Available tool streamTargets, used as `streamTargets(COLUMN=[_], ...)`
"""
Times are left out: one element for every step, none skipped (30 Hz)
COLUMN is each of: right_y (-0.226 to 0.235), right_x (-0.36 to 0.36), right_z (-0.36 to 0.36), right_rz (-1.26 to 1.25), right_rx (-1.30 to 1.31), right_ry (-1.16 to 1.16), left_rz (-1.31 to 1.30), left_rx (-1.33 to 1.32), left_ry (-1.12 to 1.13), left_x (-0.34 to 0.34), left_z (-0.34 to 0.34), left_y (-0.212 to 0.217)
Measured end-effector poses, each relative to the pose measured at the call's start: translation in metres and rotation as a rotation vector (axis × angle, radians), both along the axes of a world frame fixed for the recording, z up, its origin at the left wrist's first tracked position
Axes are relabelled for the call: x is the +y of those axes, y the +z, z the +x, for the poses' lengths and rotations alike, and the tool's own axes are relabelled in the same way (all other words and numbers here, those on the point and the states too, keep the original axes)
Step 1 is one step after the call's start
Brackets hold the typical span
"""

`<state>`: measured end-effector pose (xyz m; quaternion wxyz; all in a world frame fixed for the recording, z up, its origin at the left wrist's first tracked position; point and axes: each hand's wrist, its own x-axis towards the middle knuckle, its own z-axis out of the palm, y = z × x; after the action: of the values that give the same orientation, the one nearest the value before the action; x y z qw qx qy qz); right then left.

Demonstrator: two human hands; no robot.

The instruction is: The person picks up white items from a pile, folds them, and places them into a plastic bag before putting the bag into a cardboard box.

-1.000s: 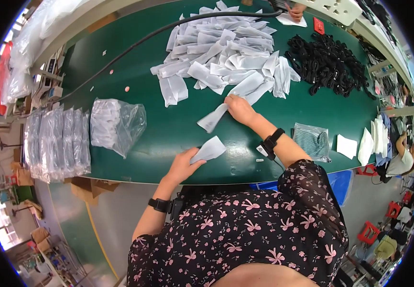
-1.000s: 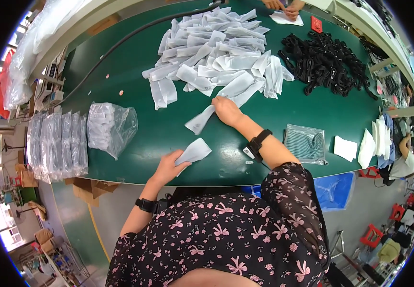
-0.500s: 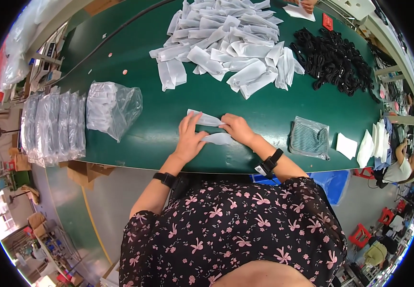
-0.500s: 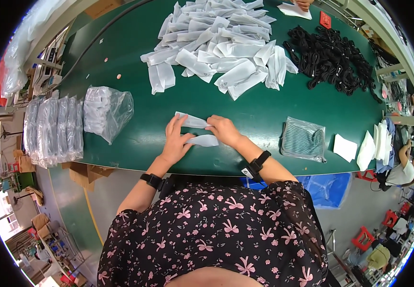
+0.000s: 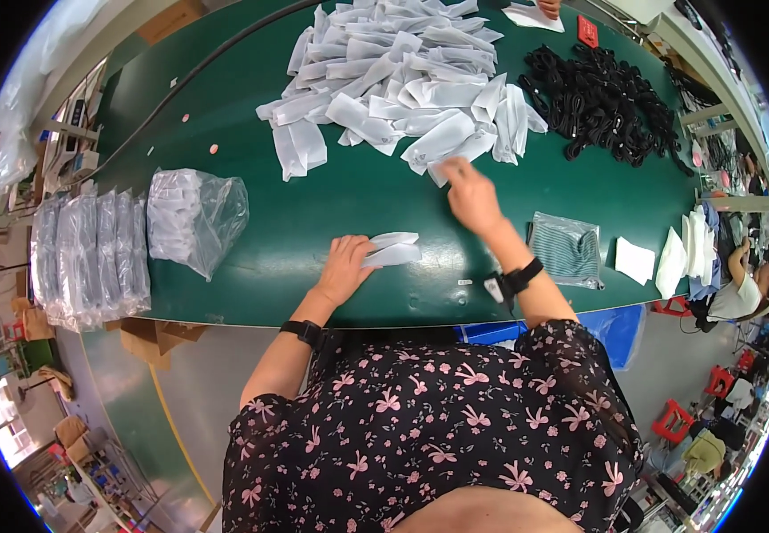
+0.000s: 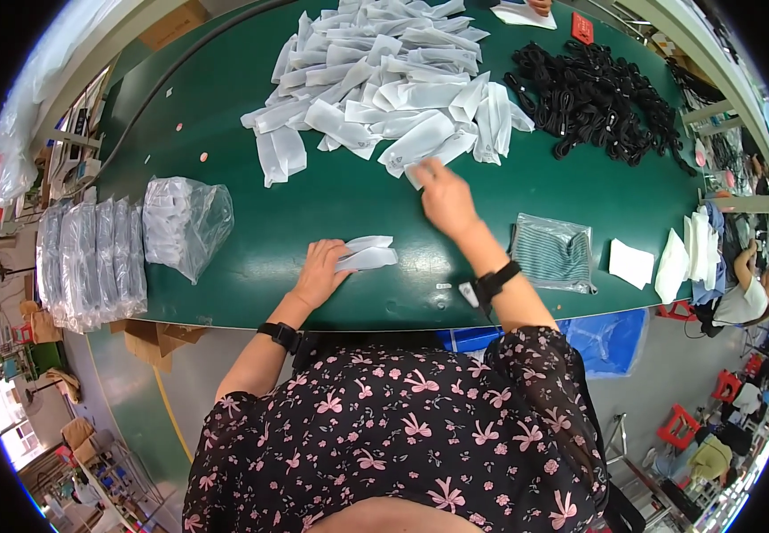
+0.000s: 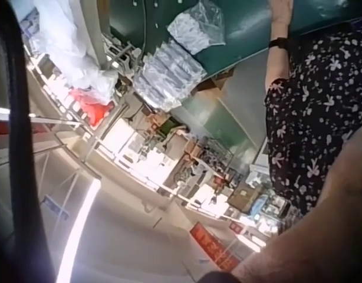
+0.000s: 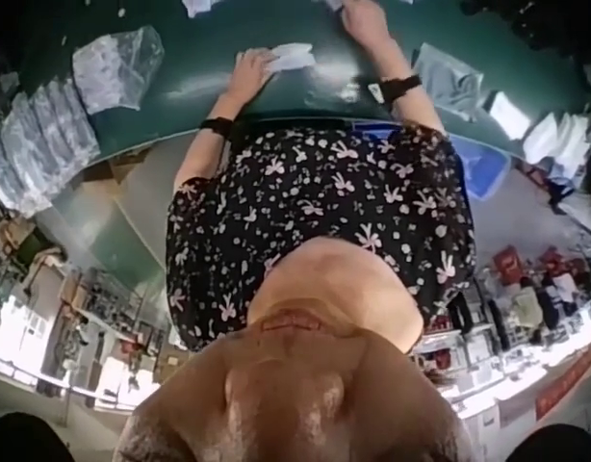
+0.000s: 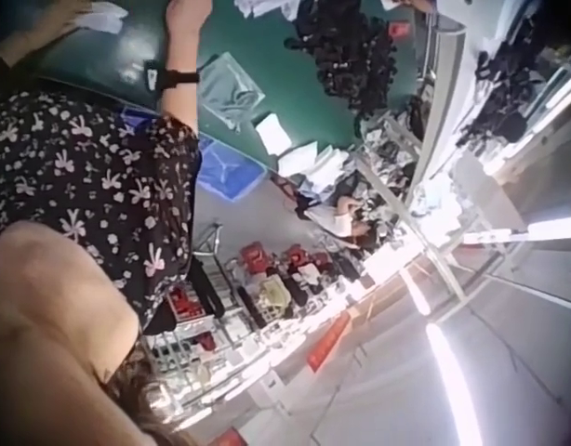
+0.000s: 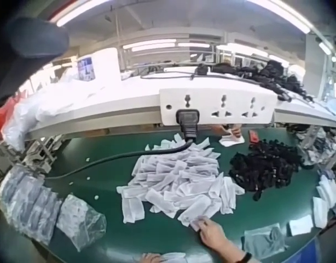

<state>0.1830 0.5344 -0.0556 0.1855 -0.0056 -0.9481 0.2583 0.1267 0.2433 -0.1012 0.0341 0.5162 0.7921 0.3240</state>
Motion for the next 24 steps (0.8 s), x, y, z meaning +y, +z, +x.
streamTargets(right_y=[0.005,0.008,0.007,0.003,-0.001,-0.005,-0.009,-0.013,-0.017,-0.021,-0.024,-0.024,-0.025,-0.025,-0.025,-0.024,-0.021,-0.019,-0.021,-0.025,-0.03,-0.026,-0.023,-0.002], right_x=[0.014,0.024,0.028,0.029,0.029,0.028,0.026,0.023,0.019,0.018,0.018,0.015,0.012,0.011,0.012,0.014,0.015,0.017,0.02,0.024,0.026,0.025,0.024,0.012], right_z=[-0.007,-0.011,-0.014,-0.018,-0.023,-0.028,-0.033,-0.039,-0.044,-0.046,-0.045,-0.044,-0.043,-0.042,-0.041,-0.039,-0.036,-0.033,-0.031,-0.029,-0.027,-0.028,-0.028,-0.031], right_rz=[0.086,0.174,0.179,0.222,0.264,0.306,0.309,0.304,0.298,0.293,0.296,0.243,0.19,0.137,0.14,0.225,0.311,0.395,0.395,0.381,0.366,0.351,0.35,0.035], right_rx=[0.008,0.014,0.014,-0.031,-0.076,-0.122,-0.119,-0.092,-0.065,-0.038,-0.039,-0.031,-0.025,-0.019,-0.017,-0.018,-0.019,-0.022,-0.023,-0.062,-0.101,-0.137,-0.138,-0.098], right_ry=[-0.013,-0.033,-0.043,0.019,0.081,0.142,0.137,0.15,0.162,0.174,0.166,0.183,0.199,0.215,0.216,0.192,0.167,0.143,0.143,0.118,0.094,0.07,0.071,0.003], left_rz=[0.003,-0.026,-0.055,-0.085,-0.081,-0.093,-0.106,-0.118,-0.114,-0.113,-0.111,-0.109,-0.106,-0.11,-0.115,-0.12,-0.119,-0.113,-0.108,-0.104,-0.104,-0.081,-0.059,-0.041], left_rx=[0.001,0.016,0.031,0.051,0.056,0.057,0.057,0.057,0.06,0.055,0.05,0.046,0.049,0.044,0.038,0.031,0.031,0.026,0.021,0.016,0.015,-0.014,-0.043,-0.072], left_ry=[-0.003,-0.024,-0.044,-0.059,-0.064,-0.057,-0.049,-0.042,-0.048,-0.044,-0.042,-0.032,-0.032,-0.031,-0.03,-0.03,-0.03,-0.029,-0.029,-0.03,-0.03,-0.023,-0.017,0.002], left_x=[0.0,0.003,0.006,0.007,0.008,0.008,0.008,0.009,0.008,0.008,0.008,0.006,0.005,0.004,0.003,0.002,0.003,0.004,0.005,0.005,0.005,0.006,0.007,0.003], left_z=[0.002,0.002,0.002,0.001,0.001,0.001,0.003,0.004,0.005,0.005,0.005,0.005,0.005,0.005,0.006,0.005,0.005,0.004,0.003,0.003,0.004,0.004,0.004,0.005], left_y=[0.0,0.003,0.007,0.009,0.01,0.01,0.01,0.01,0.01,0.011,0.011,0.011,0.011,0.011,0.01,0.009,0.009,0.01,0.011,0.011,0.011,0.011,0.01,0.009])
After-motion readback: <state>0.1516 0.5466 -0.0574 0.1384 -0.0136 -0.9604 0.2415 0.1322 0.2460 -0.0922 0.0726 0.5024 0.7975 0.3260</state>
